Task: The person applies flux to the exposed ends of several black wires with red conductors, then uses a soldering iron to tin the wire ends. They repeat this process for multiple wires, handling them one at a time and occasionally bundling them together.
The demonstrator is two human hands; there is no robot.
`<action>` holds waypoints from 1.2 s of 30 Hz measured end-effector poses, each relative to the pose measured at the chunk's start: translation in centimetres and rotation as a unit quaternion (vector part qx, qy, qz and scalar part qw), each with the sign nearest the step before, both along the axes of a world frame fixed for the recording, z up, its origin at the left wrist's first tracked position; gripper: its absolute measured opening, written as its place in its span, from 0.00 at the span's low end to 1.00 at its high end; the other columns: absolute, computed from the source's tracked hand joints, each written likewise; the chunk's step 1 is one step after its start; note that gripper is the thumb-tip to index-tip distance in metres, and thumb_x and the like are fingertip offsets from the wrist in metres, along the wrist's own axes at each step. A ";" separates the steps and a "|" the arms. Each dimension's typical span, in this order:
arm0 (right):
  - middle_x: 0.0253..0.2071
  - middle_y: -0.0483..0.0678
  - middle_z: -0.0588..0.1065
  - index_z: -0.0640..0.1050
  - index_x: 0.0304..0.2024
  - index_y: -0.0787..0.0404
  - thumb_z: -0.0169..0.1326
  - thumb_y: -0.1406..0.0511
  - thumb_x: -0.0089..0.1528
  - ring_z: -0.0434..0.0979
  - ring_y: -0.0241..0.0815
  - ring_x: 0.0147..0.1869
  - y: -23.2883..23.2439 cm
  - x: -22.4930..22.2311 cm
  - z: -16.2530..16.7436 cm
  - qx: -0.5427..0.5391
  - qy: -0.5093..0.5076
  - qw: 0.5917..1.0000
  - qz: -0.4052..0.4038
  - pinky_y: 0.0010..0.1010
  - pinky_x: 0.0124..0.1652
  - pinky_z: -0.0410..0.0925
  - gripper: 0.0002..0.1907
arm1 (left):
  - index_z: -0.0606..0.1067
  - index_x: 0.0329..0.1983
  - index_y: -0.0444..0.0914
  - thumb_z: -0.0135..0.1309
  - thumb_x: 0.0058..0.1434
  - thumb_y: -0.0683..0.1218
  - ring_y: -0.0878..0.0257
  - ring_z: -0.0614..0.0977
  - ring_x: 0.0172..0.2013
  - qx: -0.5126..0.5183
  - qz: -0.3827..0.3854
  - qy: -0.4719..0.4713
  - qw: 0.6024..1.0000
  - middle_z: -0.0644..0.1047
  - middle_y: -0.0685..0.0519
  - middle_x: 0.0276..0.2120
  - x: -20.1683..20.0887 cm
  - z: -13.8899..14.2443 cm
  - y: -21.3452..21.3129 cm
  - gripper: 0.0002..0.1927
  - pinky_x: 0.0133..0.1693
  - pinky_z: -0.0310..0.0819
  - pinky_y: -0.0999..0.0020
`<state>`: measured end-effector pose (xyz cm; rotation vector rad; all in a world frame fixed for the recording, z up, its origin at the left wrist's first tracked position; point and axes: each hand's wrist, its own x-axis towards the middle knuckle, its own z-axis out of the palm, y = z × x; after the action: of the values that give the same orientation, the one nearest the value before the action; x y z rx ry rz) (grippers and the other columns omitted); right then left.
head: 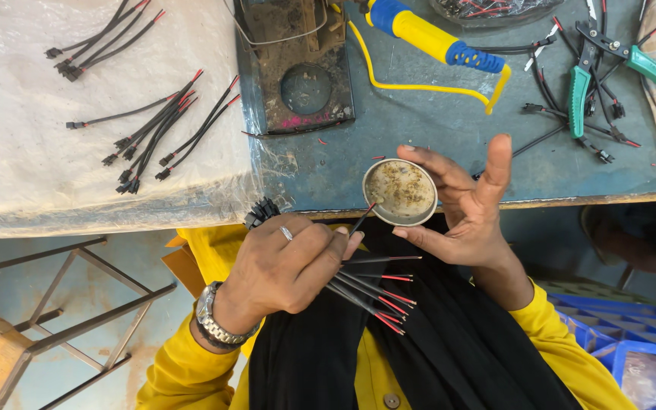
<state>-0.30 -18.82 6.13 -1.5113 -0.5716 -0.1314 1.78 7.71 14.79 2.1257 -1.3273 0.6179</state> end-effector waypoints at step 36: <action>0.73 0.65 0.61 0.27 0.75 0.27 0.61 0.82 0.57 0.69 0.57 0.75 -0.1 0.2 -0.4 0.000 0.001 1.000 0.011 0.48 0.65 0.73 0.71 | 0.78 0.38 0.32 0.70 0.60 0.40 0.62 0.77 0.28 -0.018 0.007 -0.003 1.000 0.69 0.54 0.28 0.3 -0.7 0.3 0.11 0.30 0.74 0.66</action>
<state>-0.08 -18.89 5.73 -1.5048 -0.5865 -0.1130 2.11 7.99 14.11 2.1086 -1.2958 0.6490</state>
